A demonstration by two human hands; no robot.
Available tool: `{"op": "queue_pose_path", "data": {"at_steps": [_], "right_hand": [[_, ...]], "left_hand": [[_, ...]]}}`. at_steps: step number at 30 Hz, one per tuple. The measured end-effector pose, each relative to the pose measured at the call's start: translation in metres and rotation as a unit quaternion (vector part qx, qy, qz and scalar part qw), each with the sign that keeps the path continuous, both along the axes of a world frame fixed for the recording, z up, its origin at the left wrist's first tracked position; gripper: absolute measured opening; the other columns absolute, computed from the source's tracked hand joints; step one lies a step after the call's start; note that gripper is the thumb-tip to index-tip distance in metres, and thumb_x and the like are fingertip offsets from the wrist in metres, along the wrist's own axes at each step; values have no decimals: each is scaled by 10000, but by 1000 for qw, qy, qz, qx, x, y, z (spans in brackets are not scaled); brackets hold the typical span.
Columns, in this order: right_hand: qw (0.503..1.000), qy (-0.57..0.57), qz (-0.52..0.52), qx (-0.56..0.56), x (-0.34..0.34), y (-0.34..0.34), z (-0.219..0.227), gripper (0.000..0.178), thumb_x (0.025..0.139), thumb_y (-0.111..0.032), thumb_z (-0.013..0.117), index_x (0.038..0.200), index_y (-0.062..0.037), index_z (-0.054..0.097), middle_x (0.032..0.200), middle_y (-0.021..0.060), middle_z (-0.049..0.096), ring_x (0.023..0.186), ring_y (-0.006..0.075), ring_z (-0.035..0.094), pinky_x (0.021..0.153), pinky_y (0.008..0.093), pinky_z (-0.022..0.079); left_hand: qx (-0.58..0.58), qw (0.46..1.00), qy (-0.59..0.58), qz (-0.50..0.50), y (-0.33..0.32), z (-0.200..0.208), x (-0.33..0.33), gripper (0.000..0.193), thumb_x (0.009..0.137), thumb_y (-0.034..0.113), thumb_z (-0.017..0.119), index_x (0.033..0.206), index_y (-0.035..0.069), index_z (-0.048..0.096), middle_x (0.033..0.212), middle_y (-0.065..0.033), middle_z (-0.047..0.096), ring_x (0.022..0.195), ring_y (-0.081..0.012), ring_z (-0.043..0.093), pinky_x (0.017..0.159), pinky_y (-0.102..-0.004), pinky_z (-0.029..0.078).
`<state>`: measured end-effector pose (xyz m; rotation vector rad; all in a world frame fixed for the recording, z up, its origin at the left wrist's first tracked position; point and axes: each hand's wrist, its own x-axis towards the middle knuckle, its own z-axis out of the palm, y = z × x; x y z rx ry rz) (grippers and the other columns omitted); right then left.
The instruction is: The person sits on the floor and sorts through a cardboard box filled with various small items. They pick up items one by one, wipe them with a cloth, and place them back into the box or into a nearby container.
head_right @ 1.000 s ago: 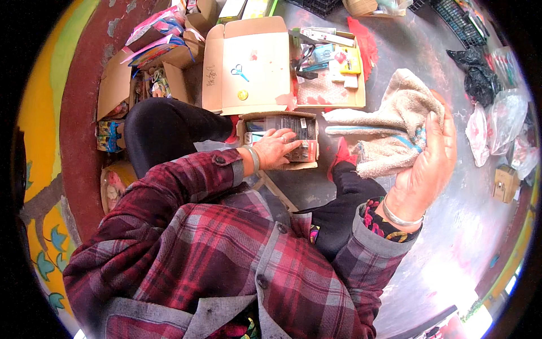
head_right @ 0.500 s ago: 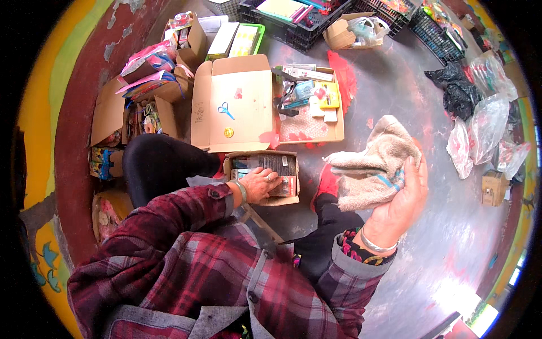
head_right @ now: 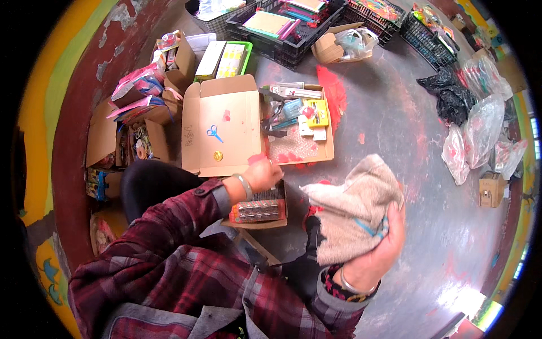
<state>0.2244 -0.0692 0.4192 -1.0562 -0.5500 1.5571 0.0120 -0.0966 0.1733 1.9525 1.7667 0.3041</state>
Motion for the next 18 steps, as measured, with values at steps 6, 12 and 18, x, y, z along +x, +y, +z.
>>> {"op": "queue_pose_path", "data": {"at_steps": [6, 12, 18], "right_hand": [[997, -75, -22, 0, 13, -3, -2, 419, 926, -191, 389, 1289, 10, 450, 1284, 158, 495, 1186, 245, 489, 1018, 386, 361], [897, -422, 10, 131, 26, -10, -24, 383, 914, -157, 475, 1246, 27, 424, 1234, 224, 475, 1074, 317, 537, 933, 419, 443], [961, -244, -39, -128, 24, 21, -16, 373, 961, -158, 391, 1155, 135, 515, 1134, 241, 585, 987, 301, 593, 877, 383, 469]], "left_hand": [[-54, 917, -236, 318, 114, -90, -28, 322, 802, 309, 626, 930, 16, 669, 887, -177, 672, 847, -333, 644, 770, -391, 497], [-62, 869, -244, 427, 202, -142, -16, 631, 750, 354, 715, 1206, -32, 512, 1076, -248, 614, 1032, -345, 595, 875, -370, 463], [-23, 837, -303, 456, 248, -185, -11, 680, 696, 217, 766, 1245, -24, 446, 1123, -257, 585, 1065, -373, 572, 917, -385, 448]]}}
